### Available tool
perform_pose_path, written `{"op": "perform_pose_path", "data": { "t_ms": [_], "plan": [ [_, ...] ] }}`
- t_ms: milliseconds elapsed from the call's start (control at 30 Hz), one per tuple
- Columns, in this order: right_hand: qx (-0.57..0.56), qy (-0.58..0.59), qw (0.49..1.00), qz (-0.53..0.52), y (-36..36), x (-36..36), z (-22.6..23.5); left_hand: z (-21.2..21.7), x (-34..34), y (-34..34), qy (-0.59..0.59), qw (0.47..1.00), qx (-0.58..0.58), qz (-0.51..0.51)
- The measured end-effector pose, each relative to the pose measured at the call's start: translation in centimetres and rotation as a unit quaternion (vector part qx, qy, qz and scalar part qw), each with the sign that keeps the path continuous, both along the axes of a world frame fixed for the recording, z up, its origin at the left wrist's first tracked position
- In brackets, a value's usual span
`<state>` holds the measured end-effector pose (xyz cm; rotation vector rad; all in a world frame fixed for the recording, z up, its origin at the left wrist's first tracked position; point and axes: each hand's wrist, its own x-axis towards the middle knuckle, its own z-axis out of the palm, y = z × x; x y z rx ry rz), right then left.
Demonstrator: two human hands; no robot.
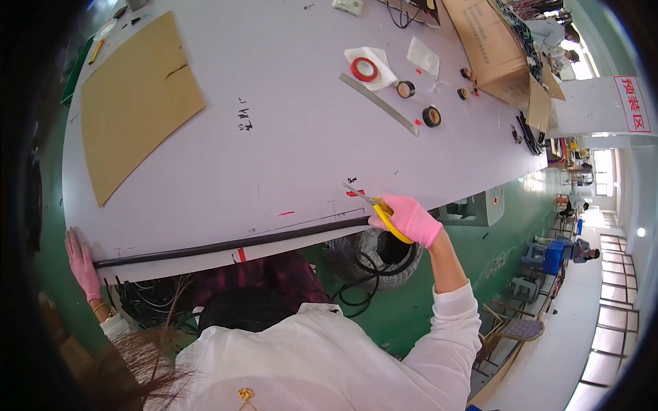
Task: Cutting thick black cables or tubing into segments using scissors on a factory workbench.
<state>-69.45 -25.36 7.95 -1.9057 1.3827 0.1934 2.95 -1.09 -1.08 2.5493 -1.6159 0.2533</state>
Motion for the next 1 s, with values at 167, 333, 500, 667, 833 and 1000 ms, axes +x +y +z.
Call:
{"op": "perform_pose_path", "data": {
  "t_ms": [167, 333, 500, 667, 833, 1000],
  "plan": [
    [-0.057, 0.072, 0.995, 0.044, -0.1, 1.2, 0.3, 0.3, -0.1, -0.2, 0.027, 1.000, -0.013, 0.002],
    [-0.052, 0.106, 0.993, 0.007, 0.4, 1.7, 0.0, 0.0, 0.2, -0.2, 0.020, 1.000, -0.012, -0.004],
    [-0.024, 0.113, 0.993, -0.011, 0.3, 2.1, 0.1, 0.4, 0.4, -0.1, 0.013, 1.000, -0.011, -0.010],
    [-0.027, 0.096, 0.995, -0.026, 0.4, 1.9, -0.2, -0.4, 0.6, -0.1, 0.028, 0.999, -0.014, -0.010],
    [-0.011, 0.150, 0.988, -0.044, 0.0, 1.8, -0.8, -0.4, 1.0, 0.0, 0.036, 0.999, -0.021, -0.010],
    [-0.010, 0.174, 0.984, -0.045, -0.4, 1.8, -1.1, -0.4, 1.6, 0.2, 0.027, 0.999, -0.018, -0.017]
  ]
}}
